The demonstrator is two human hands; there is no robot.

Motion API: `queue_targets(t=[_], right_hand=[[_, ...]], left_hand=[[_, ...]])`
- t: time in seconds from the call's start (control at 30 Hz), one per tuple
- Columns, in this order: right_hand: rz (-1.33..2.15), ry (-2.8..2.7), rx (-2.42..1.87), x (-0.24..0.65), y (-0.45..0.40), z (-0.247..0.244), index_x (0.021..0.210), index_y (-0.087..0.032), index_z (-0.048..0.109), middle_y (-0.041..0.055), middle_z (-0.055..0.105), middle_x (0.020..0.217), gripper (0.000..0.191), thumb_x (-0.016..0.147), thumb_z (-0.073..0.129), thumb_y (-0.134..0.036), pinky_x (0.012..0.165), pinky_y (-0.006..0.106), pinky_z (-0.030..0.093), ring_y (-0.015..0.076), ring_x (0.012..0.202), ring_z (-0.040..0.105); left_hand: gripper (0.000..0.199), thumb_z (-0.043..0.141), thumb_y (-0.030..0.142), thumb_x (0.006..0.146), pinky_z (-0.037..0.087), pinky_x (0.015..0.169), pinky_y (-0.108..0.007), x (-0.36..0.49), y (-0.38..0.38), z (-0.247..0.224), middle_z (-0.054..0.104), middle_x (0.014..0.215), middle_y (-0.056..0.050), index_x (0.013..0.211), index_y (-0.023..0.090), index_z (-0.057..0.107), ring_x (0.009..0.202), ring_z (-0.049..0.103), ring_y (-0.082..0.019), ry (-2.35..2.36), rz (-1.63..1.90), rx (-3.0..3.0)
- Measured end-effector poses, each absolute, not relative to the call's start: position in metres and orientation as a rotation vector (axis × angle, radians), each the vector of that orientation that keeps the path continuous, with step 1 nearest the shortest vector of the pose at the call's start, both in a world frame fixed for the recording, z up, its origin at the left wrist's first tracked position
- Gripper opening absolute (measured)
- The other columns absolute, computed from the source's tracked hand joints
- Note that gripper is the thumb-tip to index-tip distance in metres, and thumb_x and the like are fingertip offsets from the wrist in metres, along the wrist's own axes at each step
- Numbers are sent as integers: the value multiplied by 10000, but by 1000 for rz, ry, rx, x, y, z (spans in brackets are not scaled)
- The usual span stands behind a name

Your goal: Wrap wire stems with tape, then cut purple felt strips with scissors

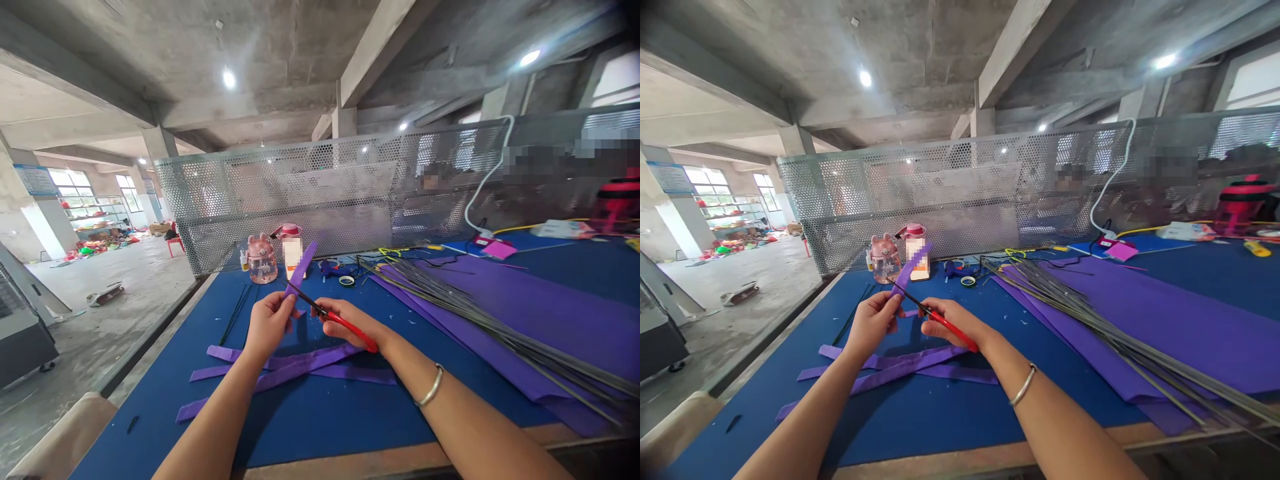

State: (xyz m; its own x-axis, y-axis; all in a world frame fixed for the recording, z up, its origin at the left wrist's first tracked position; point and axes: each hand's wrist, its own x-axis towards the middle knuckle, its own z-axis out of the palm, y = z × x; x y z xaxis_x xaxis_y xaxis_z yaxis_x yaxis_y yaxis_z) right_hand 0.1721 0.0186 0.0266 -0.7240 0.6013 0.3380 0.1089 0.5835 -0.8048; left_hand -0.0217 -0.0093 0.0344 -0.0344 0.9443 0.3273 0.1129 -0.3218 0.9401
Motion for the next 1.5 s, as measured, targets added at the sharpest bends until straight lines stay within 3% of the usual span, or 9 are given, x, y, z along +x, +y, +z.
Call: queue_targets(t=[0.27,1.07,1.5], right_hand=[[1069,-2195,-546,170,21,23,971,-149,499,-33,381,705,615,725,510,-712,530,218,285,99,594,285],[1109,-2166,-583,166,14,30,932,-136,504,-42,330,666,656,704,485,-750,503,220,245,97,584,267],[1039,-2161,-591,165,21,24,874,-128,529,-37,362,657,572,763,487,-687,496,216,245,88,566,283]], left_hand=[[323,599,460,738,280,378,-182,-20,-11,34,515,492,41,735,138,619,374,384,-56,1216,1487,1558],[293,574,439,763,304,447,-196,-18,-11,32,517,495,48,728,151,616,420,389,-69,1284,1510,1613],[308,563,445,778,309,455,-194,-21,-9,30,527,508,41,731,145,610,420,383,-63,1286,1547,1604]])
